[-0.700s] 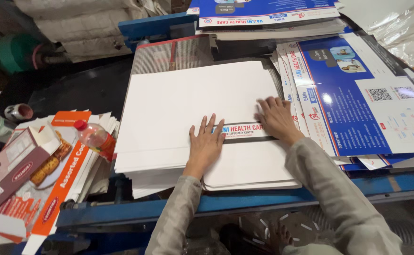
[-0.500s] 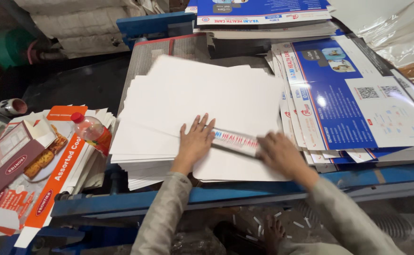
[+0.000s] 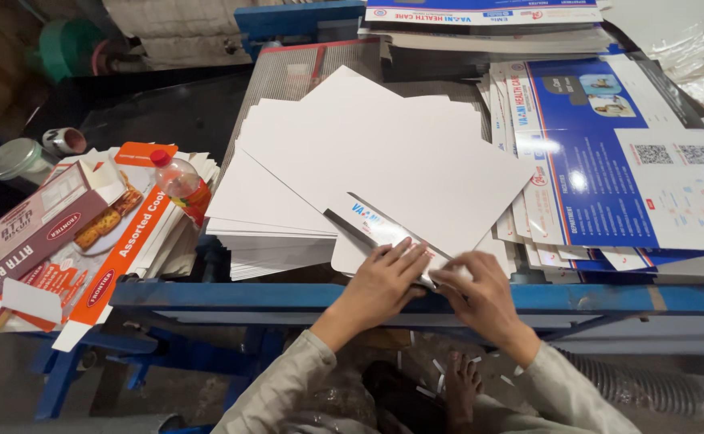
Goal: The person folds large white sheets of paper in half by hand. They pick up a sheet, fold it, and place it on a growing stack on the right side of the workbench.
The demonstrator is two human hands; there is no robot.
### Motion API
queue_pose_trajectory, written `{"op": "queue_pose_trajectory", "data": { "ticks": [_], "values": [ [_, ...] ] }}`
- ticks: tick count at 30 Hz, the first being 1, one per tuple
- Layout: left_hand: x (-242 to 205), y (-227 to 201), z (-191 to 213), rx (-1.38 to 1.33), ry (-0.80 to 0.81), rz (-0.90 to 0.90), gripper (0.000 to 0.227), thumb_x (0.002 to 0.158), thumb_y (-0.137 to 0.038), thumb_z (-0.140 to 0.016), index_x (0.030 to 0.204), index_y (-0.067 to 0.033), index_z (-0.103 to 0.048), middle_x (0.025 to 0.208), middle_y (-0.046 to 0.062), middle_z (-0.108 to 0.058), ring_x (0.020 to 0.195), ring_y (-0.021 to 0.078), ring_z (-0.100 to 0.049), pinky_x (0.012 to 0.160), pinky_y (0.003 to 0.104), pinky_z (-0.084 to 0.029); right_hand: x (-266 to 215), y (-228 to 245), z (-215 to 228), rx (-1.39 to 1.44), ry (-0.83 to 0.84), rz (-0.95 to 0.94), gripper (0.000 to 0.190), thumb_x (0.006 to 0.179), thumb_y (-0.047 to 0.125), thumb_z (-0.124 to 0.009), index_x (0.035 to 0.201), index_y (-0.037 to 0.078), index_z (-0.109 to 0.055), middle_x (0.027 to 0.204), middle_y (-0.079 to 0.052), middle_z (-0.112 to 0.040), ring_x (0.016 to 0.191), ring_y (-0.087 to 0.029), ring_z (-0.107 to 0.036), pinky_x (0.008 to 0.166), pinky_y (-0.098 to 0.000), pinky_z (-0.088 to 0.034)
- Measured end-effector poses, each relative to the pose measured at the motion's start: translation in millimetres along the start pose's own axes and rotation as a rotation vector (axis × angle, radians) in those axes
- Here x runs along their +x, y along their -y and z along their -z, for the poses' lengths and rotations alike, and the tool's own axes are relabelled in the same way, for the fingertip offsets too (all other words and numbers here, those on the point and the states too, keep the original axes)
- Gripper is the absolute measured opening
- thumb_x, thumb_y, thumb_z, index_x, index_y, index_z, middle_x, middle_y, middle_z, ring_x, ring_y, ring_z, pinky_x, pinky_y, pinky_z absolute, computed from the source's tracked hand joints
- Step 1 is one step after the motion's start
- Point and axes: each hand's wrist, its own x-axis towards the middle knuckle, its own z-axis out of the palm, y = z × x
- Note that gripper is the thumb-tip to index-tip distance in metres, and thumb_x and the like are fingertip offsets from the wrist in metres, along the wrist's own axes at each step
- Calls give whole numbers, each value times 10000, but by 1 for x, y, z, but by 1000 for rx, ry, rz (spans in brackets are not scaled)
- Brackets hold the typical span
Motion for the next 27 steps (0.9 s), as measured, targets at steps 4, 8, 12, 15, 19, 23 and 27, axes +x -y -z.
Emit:
{"op": "queue_pose_trajectory", "data": {
  "ticks": [4, 8, 12, 15, 19, 23, 27],
  "values": [
    [8, -6, 1, -82, -184, -17, 255, 984, -197, -630, 1212, -91, -671, 1262, 81, -722, 1166, 266, -694, 959, 414, -511, -8, -3, -5, 214, -113, -14, 185, 738, 17, -790, 905, 92, -767, 819, -23, -690, 770, -219, -664, 658, -340, -523],
    [22, -18, 3, -239, -153, 134, 103, 983, -201, -661, 1021, -118, -710, 865, 35, -772, 753, 237, -742, 724, 408, -534, -6, -5, -10, 339, -220, -229, 113, 795, -16, -767, 886, 36, -724, 860, -53, -681, 775, -170, -673, 644, -286, -521],
    [38, -30, -8, -297, -291, 188, 101, 956, -179, -673, 967, -90, -721, 695, 83, -698, 586, 263, -670, 571, 387, -502, -1, -9, -22, 575, -296, -469, 56, 926, -3, -712, 876, 5, -689, 831, -57, -672, 716, -138, -666, 633, -271, -511],
    [42, -37, -14, -417, -343, 305, 116, 953, -179, -691, 908, -82, -737, 636, 117, -655, 560, 270, -654, 523, 377, -472, 3, -11, -26, 559, -262, -502, 81, 976, -4, -679, 895, -12, -669, 813, -59, -649, 699, -140, -646, 633, -275, -492],
    [43, -33, 1, -609, -370, 525, 151, 962, -191, -696, 898, -76, -771, 583, 126, -633, 469, 258, -617, 473, 386, -441, 9, -19, -16, 389, -231, -290, 83, 889, -10, -707, 971, -17, -716, 847, -73, -664, 712, -148, -632, 605, -280, -470],
    [43, -40, 11, -582, -558, 328, 138, 951, -138, -625, 988, -77, -743, 812, 75, -751, 639, 204, -731, 541, 317, -549, -4, -15, -19, 354, -207, -429, 92, 836, -27, -726, 926, -12, -736, 775, -76, -650, 639, -161, -597, 563, -297, -441],
    [47, -53, 7, -447, -545, 376, 130, 970, -161, -671, 892, -70, -723, 757, 83, -725, 614, 236, -695, 531, 348, -508, -10, -11, -29, 349, -221, -414, 112, 816, -52, -725, 921, -15, -731, 765, -71, -651, 650, -155, -597, 567, -289, -457]
  ]
}}
